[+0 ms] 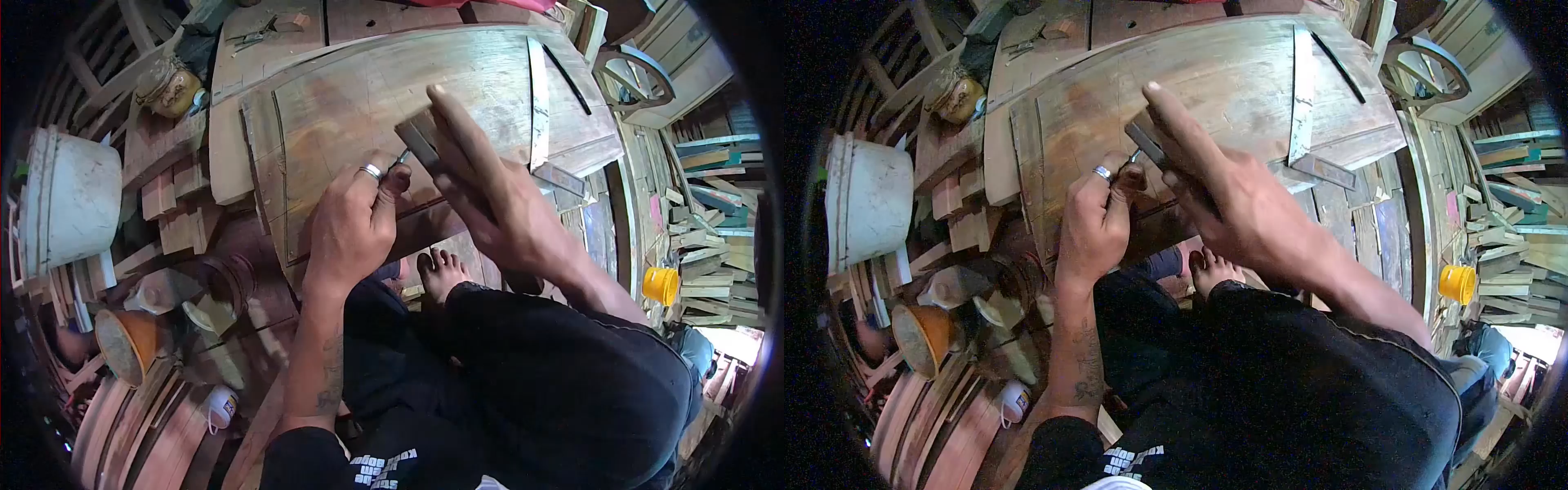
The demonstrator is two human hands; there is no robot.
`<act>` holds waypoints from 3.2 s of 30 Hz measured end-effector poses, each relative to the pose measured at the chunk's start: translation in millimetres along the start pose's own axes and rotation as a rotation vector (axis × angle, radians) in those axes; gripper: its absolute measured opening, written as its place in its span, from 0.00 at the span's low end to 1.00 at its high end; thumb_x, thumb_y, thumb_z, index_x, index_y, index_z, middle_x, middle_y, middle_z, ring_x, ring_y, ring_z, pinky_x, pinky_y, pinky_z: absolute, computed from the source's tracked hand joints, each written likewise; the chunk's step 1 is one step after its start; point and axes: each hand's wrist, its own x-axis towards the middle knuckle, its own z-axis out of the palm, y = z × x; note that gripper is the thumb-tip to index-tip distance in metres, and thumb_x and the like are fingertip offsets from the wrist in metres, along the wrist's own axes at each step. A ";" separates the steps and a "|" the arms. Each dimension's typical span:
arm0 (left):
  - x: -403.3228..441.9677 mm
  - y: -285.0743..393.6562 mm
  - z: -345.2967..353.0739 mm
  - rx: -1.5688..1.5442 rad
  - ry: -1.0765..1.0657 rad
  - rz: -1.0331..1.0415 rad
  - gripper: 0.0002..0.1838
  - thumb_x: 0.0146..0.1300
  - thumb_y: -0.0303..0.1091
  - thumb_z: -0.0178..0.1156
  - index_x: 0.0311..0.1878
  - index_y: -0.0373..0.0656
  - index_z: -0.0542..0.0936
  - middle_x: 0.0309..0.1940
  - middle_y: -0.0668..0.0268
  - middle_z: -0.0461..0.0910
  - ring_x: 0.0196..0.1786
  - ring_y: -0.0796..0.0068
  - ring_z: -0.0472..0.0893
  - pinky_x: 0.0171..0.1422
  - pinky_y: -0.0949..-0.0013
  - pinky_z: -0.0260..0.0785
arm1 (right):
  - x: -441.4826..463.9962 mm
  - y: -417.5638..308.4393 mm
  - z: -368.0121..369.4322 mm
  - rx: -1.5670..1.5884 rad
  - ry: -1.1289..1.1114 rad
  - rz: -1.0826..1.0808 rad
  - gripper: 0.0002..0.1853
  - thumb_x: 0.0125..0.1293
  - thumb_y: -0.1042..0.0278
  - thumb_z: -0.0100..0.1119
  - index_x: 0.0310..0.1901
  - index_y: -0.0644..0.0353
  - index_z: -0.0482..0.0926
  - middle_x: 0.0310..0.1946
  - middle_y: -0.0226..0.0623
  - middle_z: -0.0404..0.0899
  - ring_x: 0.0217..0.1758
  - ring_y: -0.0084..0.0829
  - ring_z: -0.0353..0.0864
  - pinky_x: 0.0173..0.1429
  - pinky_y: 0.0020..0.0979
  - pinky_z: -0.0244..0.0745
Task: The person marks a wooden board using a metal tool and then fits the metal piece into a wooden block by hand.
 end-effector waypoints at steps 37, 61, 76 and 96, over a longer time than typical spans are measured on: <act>0.0 3.3 -4.4 -0.194 -0.079 0.046 0.04 0.70 0.28 0.67 0.42 0.37 0.85 0.36 0.55 0.86 0.41 0.46 0.87 0.44 0.56 0.76 | -14.5 -16.3 -6.5 0.166 0.099 0.191 0.42 0.75 0.75 0.59 0.86 0.51 0.50 0.62 0.64 0.81 0.59 0.43 0.87 0.62 0.42 0.80; -1.2 0.8 -5.2 -0.264 -0.048 0.049 0.04 0.69 0.27 0.66 0.40 0.36 0.85 0.35 0.52 0.86 0.39 0.48 0.86 0.43 0.55 0.75 | -16.9 -5.2 8.9 0.074 0.107 0.082 0.46 0.69 0.79 0.62 0.86 0.56 0.50 0.75 0.62 0.70 0.76 0.58 0.74 0.75 0.45 0.71; -2.4 -4.2 -1.8 -0.253 -0.018 0.100 0.05 0.68 0.29 0.69 0.42 0.36 0.86 0.36 0.52 0.86 0.36 0.48 0.86 0.40 0.57 0.75 | -18.6 -2.3 7.4 0.049 0.067 0.181 0.49 0.68 0.79 0.64 0.86 0.48 0.50 0.64 0.63 0.80 0.60 0.63 0.86 0.61 0.48 0.82; -0.6 -6.8 -4.1 -0.270 -0.034 0.131 0.07 0.72 0.32 0.68 0.41 0.38 0.86 0.32 0.57 0.86 0.33 0.53 0.86 0.40 0.60 0.74 | -22.6 1.3 0.7 0.236 -0.027 0.273 0.45 0.73 0.78 0.61 0.86 0.49 0.49 0.66 0.64 0.78 0.64 0.57 0.85 0.62 0.45 0.81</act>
